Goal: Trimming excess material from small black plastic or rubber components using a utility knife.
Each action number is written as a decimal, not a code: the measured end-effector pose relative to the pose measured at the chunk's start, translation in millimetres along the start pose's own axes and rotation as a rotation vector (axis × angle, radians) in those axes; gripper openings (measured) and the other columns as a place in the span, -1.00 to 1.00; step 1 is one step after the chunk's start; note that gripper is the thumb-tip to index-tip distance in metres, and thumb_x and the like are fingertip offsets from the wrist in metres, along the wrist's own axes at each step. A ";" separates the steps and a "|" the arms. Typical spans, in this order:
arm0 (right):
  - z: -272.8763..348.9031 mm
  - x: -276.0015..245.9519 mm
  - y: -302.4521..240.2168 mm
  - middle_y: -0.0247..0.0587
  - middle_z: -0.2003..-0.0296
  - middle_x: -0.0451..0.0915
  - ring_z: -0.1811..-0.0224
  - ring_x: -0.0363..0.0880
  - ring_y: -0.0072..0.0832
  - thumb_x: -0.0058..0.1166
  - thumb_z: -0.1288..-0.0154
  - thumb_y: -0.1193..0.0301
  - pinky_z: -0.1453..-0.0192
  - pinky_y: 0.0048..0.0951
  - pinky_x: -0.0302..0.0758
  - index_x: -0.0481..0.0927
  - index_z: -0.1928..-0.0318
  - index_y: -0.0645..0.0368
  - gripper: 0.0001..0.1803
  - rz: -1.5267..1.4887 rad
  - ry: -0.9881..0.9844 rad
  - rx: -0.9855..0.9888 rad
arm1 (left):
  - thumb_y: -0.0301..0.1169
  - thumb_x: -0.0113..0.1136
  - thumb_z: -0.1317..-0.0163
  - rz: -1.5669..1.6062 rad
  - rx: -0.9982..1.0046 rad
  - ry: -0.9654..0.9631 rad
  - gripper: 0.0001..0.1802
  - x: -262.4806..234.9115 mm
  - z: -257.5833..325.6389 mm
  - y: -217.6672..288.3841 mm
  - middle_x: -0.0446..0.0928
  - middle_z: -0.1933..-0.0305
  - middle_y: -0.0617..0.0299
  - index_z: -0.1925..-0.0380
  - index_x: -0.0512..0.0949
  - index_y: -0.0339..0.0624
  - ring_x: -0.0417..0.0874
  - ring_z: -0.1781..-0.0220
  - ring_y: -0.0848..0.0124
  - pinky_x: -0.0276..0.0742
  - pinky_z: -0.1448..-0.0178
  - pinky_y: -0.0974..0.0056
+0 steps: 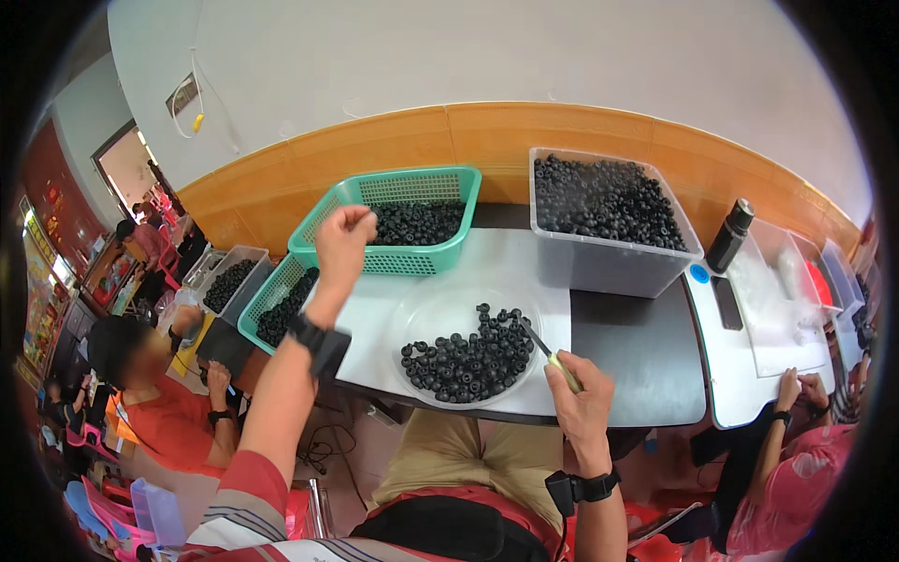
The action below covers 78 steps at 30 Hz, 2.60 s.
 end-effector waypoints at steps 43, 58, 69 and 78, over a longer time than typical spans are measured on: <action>-1.3 5.6 29.2 -0.38 0.33 0.65 0.32 0.50 -0.71 0.31 -0.27 0.45 0.20 -0.66 0.41 0.66 0.05 0.34 -0.71 -0.068 -0.053 0.278 | -0.18 0.63 0.39 -0.100 0.411 -0.484 -0.34 4.4 152.3 32.2 0.59 0.08 0.17 0.20 0.61 -0.19 0.57 -0.06 0.09 0.57 -0.06 0.12; 1.4 1.7 28.2 -0.35 0.25 0.66 0.23 0.55 -0.68 0.31 -0.29 0.45 0.09 -0.64 0.45 0.66 0.03 0.35 -0.71 -0.146 -0.018 0.287 | -0.31 0.66 0.39 -0.018 0.265 -0.477 -0.37 11.9 139.1 46.2 0.60 0.04 0.17 0.20 0.63 -0.19 0.54 -0.12 0.12 0.50 -0.16 0.12; 2.8 1.6 25.7 -0.40 0.31 0.63 0.31 0.48 -0.72 0.31 -0.29 0.41 0.19 -0.68 0.39 0.66 0.04 0.35 -0.70 -0.127 -0.018 0.267 | -0.36 0.66 0.41 -0.024 0.223 -0.522 -0.33 12.3 140.1 46.5 0.60 -0.02 0.16 0.15 0.62 -0.21 0.53 -0.17 0.15 0.46 -0.24 0.12; 2.3 -0.4 25.8 -0.41 0.31 0.63 0.31 0.48 -0.72 0.30 -0.31 0.41 0.19 -0.68 0.39 0.66 0.03 0.35 -0.70 -0.147 0.003 0.253 | -0.40 0.66 0.32 0.056 0.114 -0.455 -0.49 12.6 133.2 36.5 0.59 0.10 0.22 0.34 0.55 -0.14 0.51 -0.17 0.13 0.45 -0.20 0.14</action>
Point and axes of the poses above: each hand's wrist, its own z-axis away from the middle knuckle, its own x-axis out of the palm, y = z × x, the point moved 8 cm from there along -z, towards the middle knuckle
